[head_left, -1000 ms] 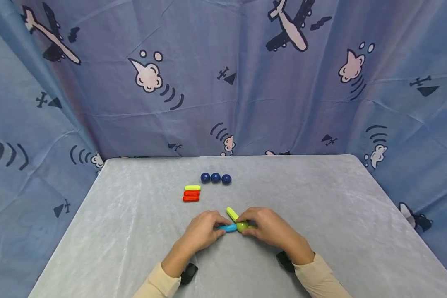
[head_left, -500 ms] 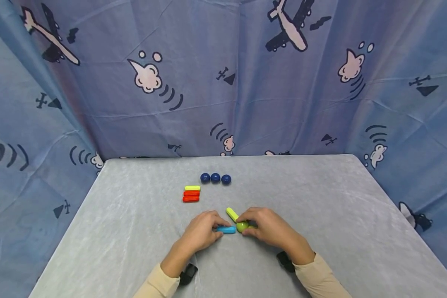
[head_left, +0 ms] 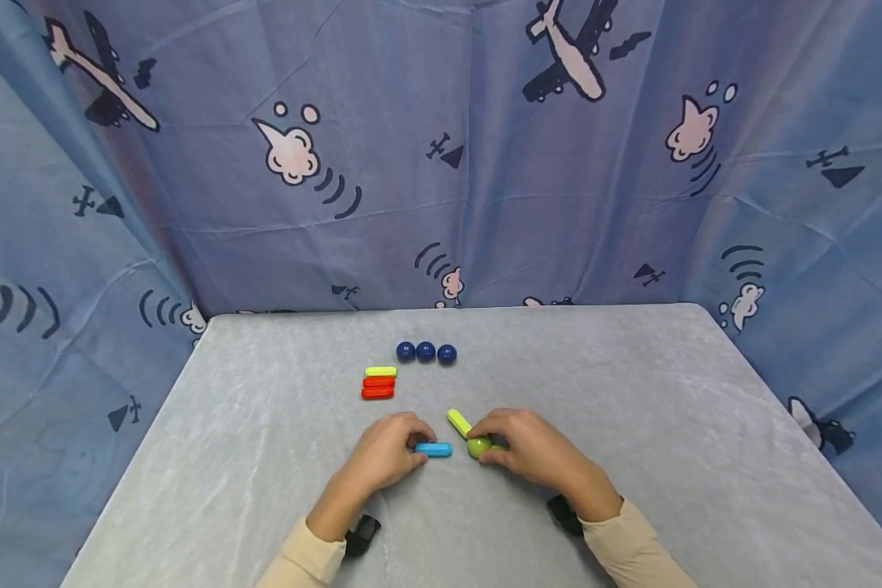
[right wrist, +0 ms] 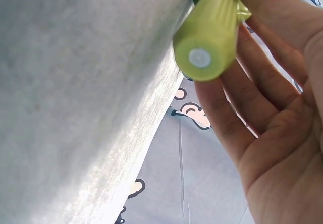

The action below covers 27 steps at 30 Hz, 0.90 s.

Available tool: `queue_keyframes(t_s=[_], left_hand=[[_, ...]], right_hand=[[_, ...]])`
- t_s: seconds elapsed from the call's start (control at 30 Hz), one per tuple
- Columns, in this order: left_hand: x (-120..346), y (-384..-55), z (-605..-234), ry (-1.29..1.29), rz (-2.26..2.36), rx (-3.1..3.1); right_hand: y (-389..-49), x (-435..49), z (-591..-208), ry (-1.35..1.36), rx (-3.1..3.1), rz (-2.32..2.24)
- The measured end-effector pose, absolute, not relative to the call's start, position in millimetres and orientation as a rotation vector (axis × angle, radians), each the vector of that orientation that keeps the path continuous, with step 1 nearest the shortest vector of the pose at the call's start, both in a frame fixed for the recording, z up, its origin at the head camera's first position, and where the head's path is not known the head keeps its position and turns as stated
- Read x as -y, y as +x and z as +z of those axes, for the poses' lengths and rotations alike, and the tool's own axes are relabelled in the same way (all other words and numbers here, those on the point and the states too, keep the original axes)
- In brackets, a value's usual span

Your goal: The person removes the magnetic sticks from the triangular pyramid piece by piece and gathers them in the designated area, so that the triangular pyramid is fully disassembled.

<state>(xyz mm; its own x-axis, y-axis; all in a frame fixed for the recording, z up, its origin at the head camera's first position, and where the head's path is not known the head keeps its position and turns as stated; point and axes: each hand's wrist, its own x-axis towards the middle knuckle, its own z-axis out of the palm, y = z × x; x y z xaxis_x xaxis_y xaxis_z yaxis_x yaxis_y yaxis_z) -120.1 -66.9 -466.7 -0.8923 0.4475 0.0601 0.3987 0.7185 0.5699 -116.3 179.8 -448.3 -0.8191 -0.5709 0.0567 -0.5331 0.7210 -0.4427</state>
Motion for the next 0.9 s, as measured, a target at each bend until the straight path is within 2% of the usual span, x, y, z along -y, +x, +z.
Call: queue_keyframes(t_s=[0.57, 0.9], left_hand=[[81, -124, -465, 0.616, 0.915, -2.872], [82, -144, -450, 0.520, 1.102, -2.834]], right_hand=[[-116, -180, -451, -0.874, -2.839, -0.677], [-124, -186, -455, -0.842, -2.772, -0.783]])
